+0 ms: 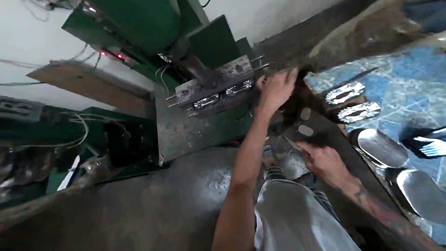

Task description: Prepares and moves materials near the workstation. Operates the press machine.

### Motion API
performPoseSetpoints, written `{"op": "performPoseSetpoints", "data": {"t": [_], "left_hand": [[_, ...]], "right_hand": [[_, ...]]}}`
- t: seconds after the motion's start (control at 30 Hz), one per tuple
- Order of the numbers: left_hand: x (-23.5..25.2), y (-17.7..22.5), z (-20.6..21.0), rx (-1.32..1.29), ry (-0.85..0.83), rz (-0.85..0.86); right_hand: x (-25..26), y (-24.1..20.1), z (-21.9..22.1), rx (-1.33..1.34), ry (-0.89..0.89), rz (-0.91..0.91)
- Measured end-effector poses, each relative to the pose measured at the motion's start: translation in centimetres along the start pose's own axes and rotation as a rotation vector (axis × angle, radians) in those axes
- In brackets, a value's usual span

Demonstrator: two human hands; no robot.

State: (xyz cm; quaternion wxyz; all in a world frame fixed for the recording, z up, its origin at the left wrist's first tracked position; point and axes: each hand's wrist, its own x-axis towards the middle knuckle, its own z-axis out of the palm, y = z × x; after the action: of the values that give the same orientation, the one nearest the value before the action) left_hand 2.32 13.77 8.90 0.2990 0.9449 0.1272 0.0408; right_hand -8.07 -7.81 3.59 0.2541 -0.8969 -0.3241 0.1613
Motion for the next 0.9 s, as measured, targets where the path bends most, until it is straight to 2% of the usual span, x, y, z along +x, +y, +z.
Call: {"op": "performPoseSetpoints", "data": {"t": [0.07, 0.13, 0.2, 0.27, 0.33, 0.37, 0.4, 0.47, 0.53, 0.57, 0.6, 0.67, 0.7, 0.77, 0.8, 0.87, 0.9], "left_hand": [[-0.3, -7.7, -0.1, 0.191, -0.039, -0.167], [-1.4, -13.8, -0.2, 0.288, -0.047, -0.213], [-3.9, -14.6, -3.6, 0.357, -0.024, -0.224], [-6.2, -15.9, -8.5, 0.348, -0.175, -0.273], [-6.7, -21.4, -9.9, 0.332, -0.300, -0.275], [-6.9, -24.3, -9.6, 0.337, -0.302, -0.236], [-7.6, -26.3, -9.3, 0.332, -0.230, -0.161], [-10.8, -25.9, -9.1, 0.334, 0.005, -0.035], [-14.5, -23.5, -7.7, 0.285, 0.099, -0.006], [-16.5, -22.3, -6.2, 0.210, 0.051, -0.038], [-18.3, -21.0, -4.4, 0.106, -0.072, -0.114], [-21.2, -18.5, -0.4, -0.154, -0.409, -0.272], [-22.5, -17.5, 1.8, -0.278, -0.518, -0.267], [-25.6, -15.7, 5.5, -0.405, -0.660, -0.139], [-26.8, -15.2, 6.6, -0.421, -0.709, -0.078], [-27.0, -16.1, 7.7, -0.508, -0.785, -0.038], [-26.8, -16.8, 7.9, -0.603, -0.895, -0.061]], "right_hand": [[2.6, -1.4, 0.6, -0.030, -0.186, 0.031], [5.6, -3.6, 1.5, -0.091, -0.321, 0.019], [8.7, -5.5, 2.9, -0.189, -0.191, -0.148], [12.7, -6.3, 4.2, -0.259, 0.042, -0.389], [17.6, -6.2, 5.2, -0.317, 0.136, -0.549], [20.1, -5.8, 5.7, -0.355, 0.153, -0.589], [22.1, -5.4, 6.2, -0.386, 0.147, -0.596], [24.4, -6.4, 7.2, -0.412, 0.099, -0.513], [24.5, -10.7, 8.7, -0.383, 0.040, -0.416], [24.6, -13.3, 10.1, -0.351, 0.035, -0.394], [24.9, -15.7, 12.2, -0.313, 0.050, -0.380], [26.4, -19.5, 16.9, -0.253, 0.040, -0.364], [27.0, -21.6, 16.3, -0.274, -0.129, -0.328], [27.5, -22.3, 12.8, -0.303, -0.425, -0.311], [26.7, -20.9, 10.2, -0.330, -0.492, -0.329], [24.8, -17.0, 2.1, -0.453, -0.538, -0.322], [24.3, -14.2, -2.4, -0.522, -0.491, -0.329]]}}
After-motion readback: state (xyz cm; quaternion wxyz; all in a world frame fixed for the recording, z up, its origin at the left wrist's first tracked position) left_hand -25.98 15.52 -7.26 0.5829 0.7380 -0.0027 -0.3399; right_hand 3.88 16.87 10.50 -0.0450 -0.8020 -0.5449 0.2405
